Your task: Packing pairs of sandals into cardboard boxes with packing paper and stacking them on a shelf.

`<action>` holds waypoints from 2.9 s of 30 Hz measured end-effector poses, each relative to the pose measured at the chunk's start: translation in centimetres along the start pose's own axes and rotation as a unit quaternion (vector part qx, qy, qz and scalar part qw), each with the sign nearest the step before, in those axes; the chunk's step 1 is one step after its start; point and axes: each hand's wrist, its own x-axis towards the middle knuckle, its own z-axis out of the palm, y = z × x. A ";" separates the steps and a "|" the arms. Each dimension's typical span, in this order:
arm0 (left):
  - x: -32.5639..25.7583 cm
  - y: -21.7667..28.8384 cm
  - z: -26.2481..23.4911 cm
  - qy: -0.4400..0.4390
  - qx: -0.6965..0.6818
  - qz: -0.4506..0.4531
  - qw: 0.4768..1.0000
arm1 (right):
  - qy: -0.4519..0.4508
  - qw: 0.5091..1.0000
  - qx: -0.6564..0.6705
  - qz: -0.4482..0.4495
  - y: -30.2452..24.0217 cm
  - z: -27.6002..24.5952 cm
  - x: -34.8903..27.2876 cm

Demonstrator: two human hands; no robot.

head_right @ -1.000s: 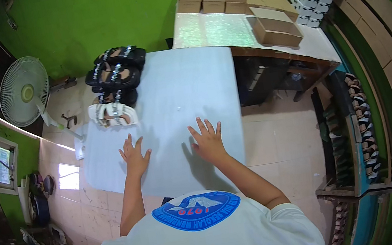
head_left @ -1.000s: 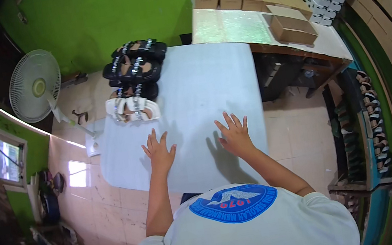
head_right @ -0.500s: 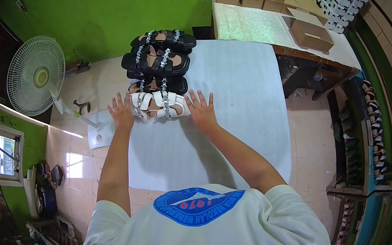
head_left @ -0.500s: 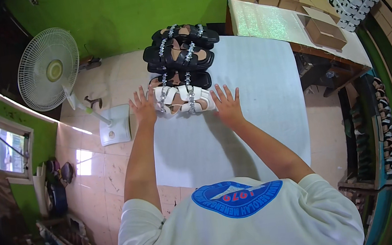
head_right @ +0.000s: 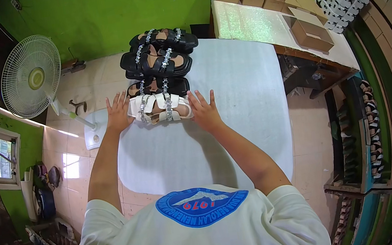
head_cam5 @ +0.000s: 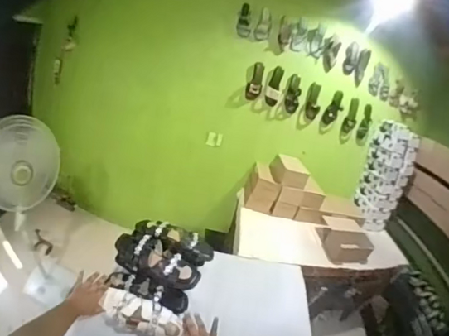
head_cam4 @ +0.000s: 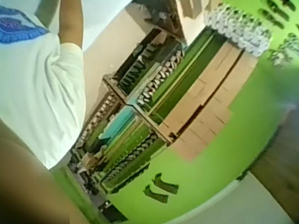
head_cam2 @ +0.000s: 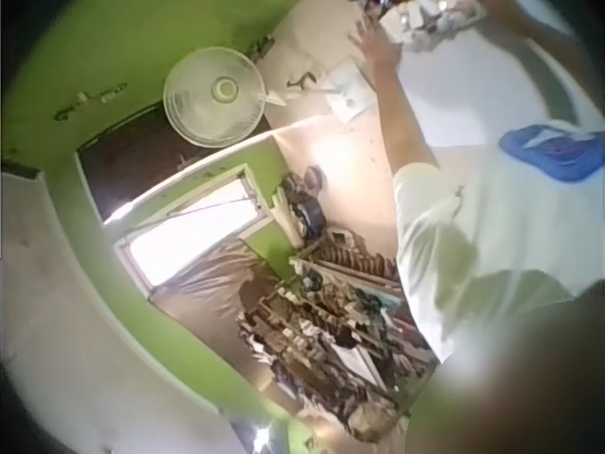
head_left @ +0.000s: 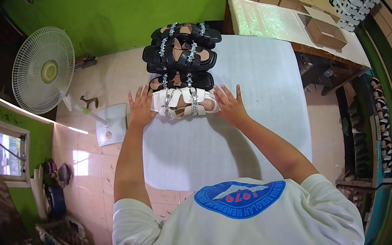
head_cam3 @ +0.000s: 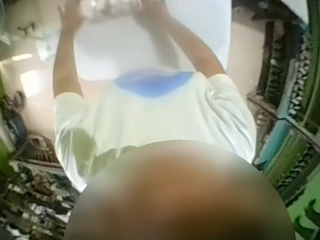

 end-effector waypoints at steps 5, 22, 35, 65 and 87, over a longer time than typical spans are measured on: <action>-1.9 0.5 -1.3 0.005 -0.031 0.036 0.999 | -0.016 0.999 0.024 -0.018 1.0 -0.6 -1.1; -3.5 19.4 -10.2 0.006 -0.212 0.047 0.976 | -0.034 0.978 0.168 0.122 12.7 -7.9 -17.0; 1.4 46.3 -14.7 0.023 -0.244 0.129 0.961 | -0.006 0.983 0.063 0.171 30.8 -16.2 -37.6; 41.1 68.3 -16.1 -0.001 -0.255 0.159 0.954 | 0.033 0.983 0.056 0.170 73.9 -11.6 -30.3; 63.9 69.7 -11.1 -0.142 -0.158 0.006 0.977 | -0.114 0.977 0.080 0.161 94.9 -2.5 -10.7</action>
